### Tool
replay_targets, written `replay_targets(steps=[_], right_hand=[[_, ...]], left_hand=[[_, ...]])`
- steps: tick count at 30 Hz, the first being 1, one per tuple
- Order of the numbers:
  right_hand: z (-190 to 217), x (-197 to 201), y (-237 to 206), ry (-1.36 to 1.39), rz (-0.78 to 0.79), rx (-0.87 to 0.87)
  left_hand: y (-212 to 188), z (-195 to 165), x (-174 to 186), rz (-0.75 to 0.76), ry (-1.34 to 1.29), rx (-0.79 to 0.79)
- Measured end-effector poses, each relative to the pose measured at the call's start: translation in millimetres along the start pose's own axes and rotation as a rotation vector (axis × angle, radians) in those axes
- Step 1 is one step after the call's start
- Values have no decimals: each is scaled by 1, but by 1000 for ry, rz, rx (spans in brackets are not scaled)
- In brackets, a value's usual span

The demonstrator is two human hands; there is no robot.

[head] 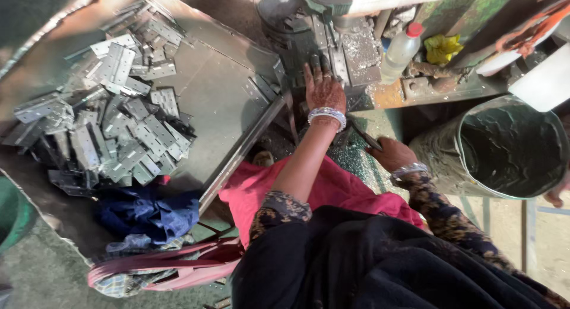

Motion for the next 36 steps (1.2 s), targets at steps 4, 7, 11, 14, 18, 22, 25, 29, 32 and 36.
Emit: replay_targets(steps=[4, 7, 11, 14, 18, 22, 25, 29, 32, 36], right_hand=[[-6, -3, 10, 47, -11, 19], [-10, 0, 12, -20, -16, -31], [-16, -17, 4, 56, -20, -78], [-13, -24, 9, 55, -45, -13], [-20, -19, 21, -30, 41, -75], [-11, -13, 8, -66, 55, -86], [-3, -7, 2, -52, -17, -43], [-10, -15, 10, -54, -3, -27], [-21, -31, 15, 10, 16, -69], [-22, -35, 13, 87, -62, -16]], left_hand=[[-7, -2, 0, -68, 13, -40], [-10, -6, 0, -164, 140, -55], [-8, -8, -17, -69, 41, -54], [-1, -7, -20, -70, 44, -31], [15, -8, -21, -35, 181, -16], [20, 1, -23, 22, -22, 43], [15, 7, -21, 34, -24, 47], [8, 7, -28, 154, 71, 1], [6, 7, -18, 82, 46, 1], [6, 4, -20, 116, 28, -16]])
Point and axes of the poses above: each hand's wrist, its own y-axis towards the middle knuckle, its own x-axis out of the back of the hand, z = x × y, the point moved 10 cm from there along y, towards the middle knuckle
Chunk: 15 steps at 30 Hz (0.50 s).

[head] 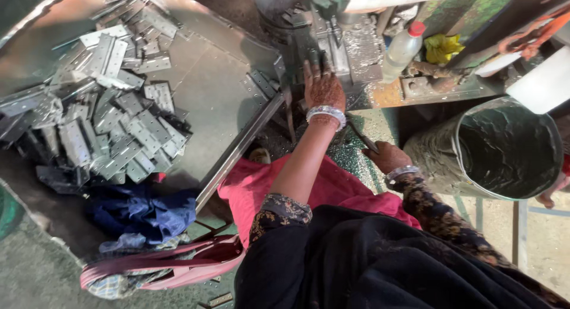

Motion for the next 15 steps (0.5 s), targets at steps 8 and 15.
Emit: replay_targets(steps=[8, 15], right_hand=[[-12, -4, 13, -101, 113, -42], [2, 5, 3, -76, 78, 5]], left_hand=[[23, 5, 8, -27, 136, 36], [26, 9, 4, 146, 30, 28]])
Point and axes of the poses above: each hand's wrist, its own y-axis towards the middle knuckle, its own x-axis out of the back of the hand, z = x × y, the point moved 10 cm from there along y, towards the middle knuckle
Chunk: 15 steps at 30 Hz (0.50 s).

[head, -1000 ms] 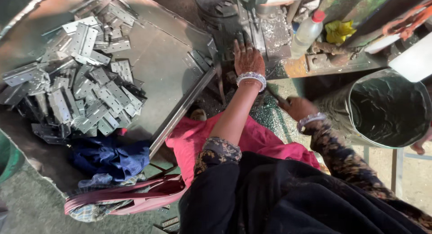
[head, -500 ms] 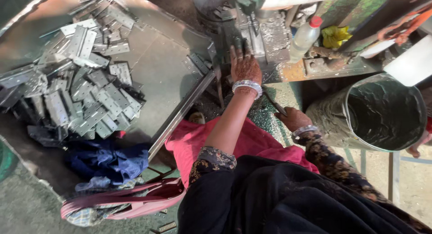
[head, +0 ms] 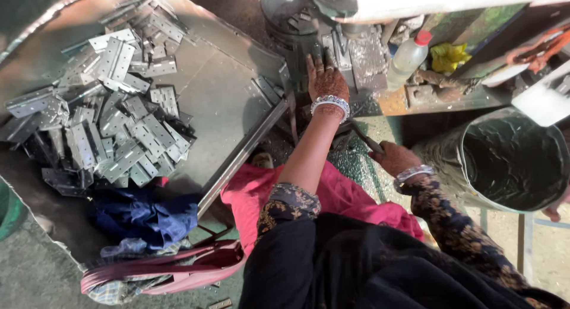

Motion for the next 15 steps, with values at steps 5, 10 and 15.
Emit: replay_targets(steps=[5, 10, 15], right_hand=[[-4, -1, 2, 25, 4, -32], [1, -12, -19, 38, -40, -49], [44, 95, -34, 163, -436, 129]], left_hand=[[13, 2, 13, -76, 13, 40], [25, 5, 1, -139, -59, 55], [-16, -1, -17, -205, -127, -52]])
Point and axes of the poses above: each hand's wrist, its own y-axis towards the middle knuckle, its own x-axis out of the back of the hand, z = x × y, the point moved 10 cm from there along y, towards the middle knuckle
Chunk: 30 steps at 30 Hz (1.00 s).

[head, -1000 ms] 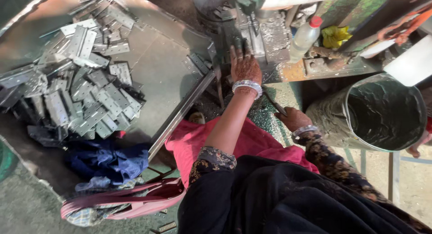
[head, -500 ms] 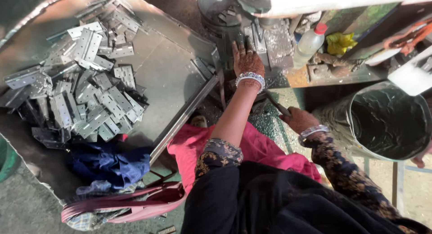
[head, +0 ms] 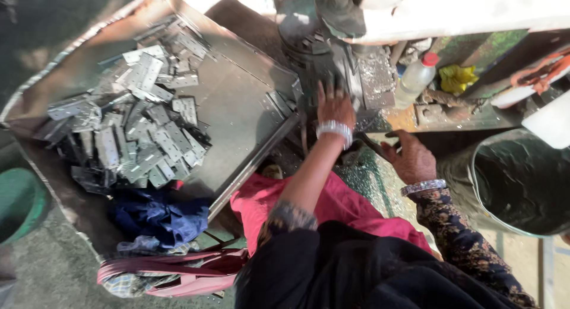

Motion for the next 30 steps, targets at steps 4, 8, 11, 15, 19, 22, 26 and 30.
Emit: replay_targets(steps=[4, 8, 11, 15, 19, 22, 26, 30], right_hand=[[43, 41, 4, -71, -143, 82], [50, 44, 0, -32, -131, 64], [43, 39, -3, -33, -78, 30], [33, 22, -8, -159, 116, -54], [43, 15, -7, -235, 180, -18], [46, 8, 0, -252, 229, -19], [40, -10, -1, -295, 383, -21], [39, -22, -1, -295, 438, 86]], left_hand=[[-72, -6, 26, -396, 0, -244], [-63, -12, 52, -468, -376, -298], [-25, -55, 72, -446, -131, -197], [-5, -43, 48, -15, -59, 110], [-33, -7, 40, -51, -260, 105], [-42, -2, 26, 28, -105, 11], [-34, -3, 17, 89, -125, 61], [-27, -6, 15, 73, -60, 26]])
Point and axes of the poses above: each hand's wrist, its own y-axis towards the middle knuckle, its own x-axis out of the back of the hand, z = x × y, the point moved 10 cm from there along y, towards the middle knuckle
